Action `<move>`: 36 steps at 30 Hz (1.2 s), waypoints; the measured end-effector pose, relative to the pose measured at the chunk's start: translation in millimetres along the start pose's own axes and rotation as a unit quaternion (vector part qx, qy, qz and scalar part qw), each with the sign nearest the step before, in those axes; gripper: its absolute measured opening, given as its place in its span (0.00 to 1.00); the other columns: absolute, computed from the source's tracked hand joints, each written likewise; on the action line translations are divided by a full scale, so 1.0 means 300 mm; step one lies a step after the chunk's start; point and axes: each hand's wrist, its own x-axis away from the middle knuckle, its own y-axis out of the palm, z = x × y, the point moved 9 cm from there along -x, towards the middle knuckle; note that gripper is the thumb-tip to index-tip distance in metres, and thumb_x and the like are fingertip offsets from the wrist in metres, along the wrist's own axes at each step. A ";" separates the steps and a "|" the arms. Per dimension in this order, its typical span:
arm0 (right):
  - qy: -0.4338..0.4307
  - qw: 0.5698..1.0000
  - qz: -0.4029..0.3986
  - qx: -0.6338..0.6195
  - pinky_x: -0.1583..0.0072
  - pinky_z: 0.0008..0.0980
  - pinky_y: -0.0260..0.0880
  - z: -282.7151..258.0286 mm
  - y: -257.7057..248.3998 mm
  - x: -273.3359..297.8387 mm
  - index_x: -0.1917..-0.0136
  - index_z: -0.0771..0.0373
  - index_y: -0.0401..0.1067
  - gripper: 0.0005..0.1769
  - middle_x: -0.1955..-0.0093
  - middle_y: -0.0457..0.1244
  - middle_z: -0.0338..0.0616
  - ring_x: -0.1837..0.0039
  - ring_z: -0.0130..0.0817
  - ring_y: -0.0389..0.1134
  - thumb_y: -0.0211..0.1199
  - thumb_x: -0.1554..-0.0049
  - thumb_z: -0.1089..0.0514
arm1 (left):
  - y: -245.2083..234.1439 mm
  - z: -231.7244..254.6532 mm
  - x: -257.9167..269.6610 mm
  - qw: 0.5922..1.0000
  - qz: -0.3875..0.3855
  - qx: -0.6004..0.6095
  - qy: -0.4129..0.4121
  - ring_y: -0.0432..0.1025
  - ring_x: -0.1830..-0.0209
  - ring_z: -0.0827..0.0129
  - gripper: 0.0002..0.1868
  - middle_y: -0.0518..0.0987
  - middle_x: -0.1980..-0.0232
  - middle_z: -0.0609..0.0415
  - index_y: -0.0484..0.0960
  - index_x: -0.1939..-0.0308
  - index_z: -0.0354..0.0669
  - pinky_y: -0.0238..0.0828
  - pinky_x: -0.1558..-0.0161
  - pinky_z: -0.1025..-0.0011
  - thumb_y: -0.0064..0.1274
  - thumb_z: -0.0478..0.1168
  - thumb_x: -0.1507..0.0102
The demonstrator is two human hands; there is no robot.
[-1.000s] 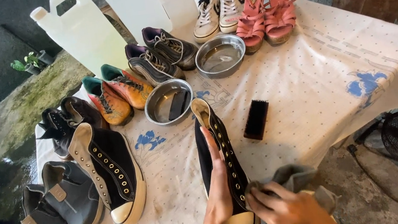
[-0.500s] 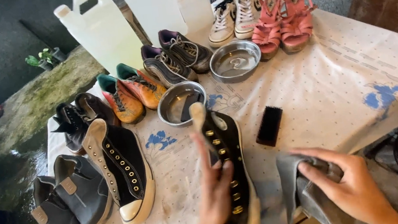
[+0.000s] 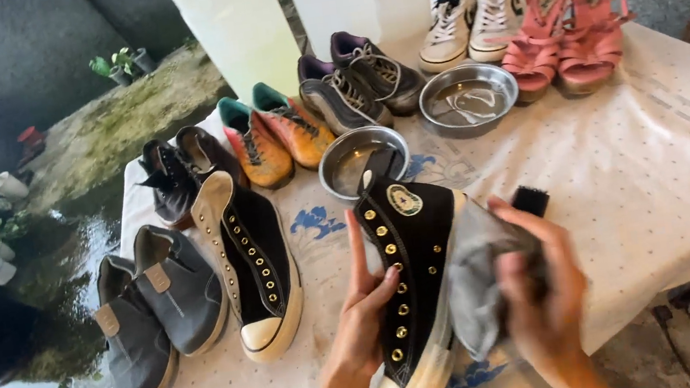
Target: The person cleans a black high-top sneaker using a red sponge and a grey cloth. They dip the sponge into a bowl of water and scrub the shoe's upper and toe cap, then wipe the shoe with the cloth. The person also uses a brush to clean the shoe's interior.
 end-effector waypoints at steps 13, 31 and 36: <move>-0.132 0.935 -0.217 0.247 0.45 0.41 0.74 0.023 0.181 0.072 0.42 0.61 0.74 0.19 0.42 0.69 0.50 0.47 0.42 0.68 0.64 0.46 0.54 | 0.007 0.027 -0.013 0.998 -0.027 0.007 0.063 0.55 0.44 0.68 0.48 0.46 0.43 0.59 0.34 0.19 0.80 0.59 0.43 0.67 0.48 0.43 0.33; -0.306 0.829 -0.445 0.145 0.59 0.34 0.73 -0.242 0.245 0.259 0.56 0.54 0.75 0.06 0.52 0.69 0.35 0.53 0.38 0.64 0.67 0.49 0.56 | 0.002 0.004 -0.005 0.994 0.037 -0.094 0.049 0.23 0.16 0.78 0.42 0.31 0.14 0.70 0.40 0.20 0.72 0.20 0.23 0.63 0.44 0.43 0.33; -0.074 0.822 -0.560 -0.078 0.36 0.40 0.62 -0.246 0.204 0.150 0.45 0.48 0.80 0.21 0.45 0.73 0.38 0.32 0.38 0.68 0.53 0.36 0.36 | 0.002 0.043 0.034 0.986 0.002 -0.118 0.115 0.19 0.16 0.77 0.42 0.29 0.14 0.68 0.38 0.19 0.68 0.18 0.23 0.61 0.44 0.43 0.32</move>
